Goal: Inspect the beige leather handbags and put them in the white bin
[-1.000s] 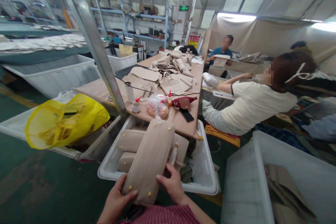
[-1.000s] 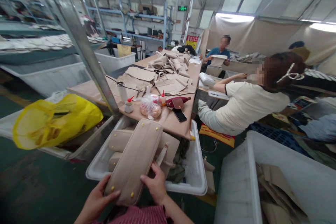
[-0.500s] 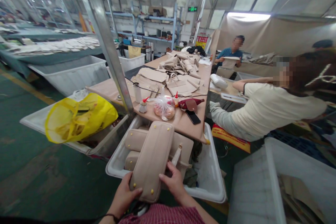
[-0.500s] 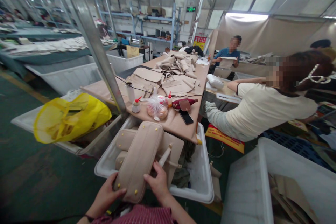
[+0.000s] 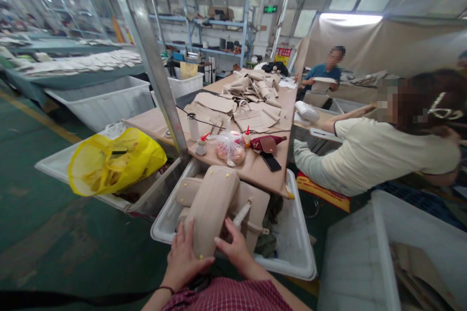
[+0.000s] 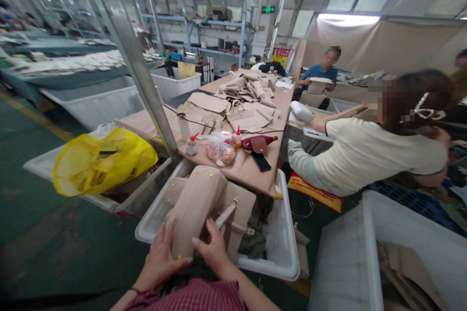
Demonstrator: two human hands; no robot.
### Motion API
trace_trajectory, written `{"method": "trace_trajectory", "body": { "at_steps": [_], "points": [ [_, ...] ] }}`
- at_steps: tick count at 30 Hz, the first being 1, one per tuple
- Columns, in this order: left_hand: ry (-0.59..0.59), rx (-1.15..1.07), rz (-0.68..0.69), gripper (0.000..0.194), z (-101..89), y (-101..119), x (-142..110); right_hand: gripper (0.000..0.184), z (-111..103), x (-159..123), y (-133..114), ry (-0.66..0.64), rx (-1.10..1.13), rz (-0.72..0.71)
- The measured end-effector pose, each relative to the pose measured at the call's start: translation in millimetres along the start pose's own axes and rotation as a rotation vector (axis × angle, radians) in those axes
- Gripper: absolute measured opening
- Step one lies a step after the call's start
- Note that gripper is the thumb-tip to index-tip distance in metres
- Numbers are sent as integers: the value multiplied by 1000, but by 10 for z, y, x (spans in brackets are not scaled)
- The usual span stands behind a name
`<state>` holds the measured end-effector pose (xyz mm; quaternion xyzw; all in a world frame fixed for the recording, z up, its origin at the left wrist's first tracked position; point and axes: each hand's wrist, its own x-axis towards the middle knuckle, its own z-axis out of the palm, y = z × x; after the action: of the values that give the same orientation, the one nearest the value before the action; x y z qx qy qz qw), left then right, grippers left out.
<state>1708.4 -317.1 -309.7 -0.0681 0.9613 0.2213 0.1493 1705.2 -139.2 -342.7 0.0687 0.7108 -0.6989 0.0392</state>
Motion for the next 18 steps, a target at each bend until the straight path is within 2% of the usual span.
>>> {"method": "trace_trajectory", "body": {
  "at_steps": [4,8,11,13,16,18],
  "points": [
    [-45,92,-37,119,49,16,49,87,46,21,-92,-83,-58,0],
    [13,72,56,106,230,-164,132,82,129,-17,-263,-197,-55,-44],
    [128,15,103,89,305,-343,189,59,166,-36,-464,-267,-37,-109],
    [237,-33,128,81,307,-447,220,47,147,-17,-614,-258,-26,-116],
    [388,-113,214,74,271,-525,240,48,75,46,-817,-209,69,-53],
    [415,-158,315,70,245,-502,222,50,33,79,-929,-205,168,-27]
  ]
}}
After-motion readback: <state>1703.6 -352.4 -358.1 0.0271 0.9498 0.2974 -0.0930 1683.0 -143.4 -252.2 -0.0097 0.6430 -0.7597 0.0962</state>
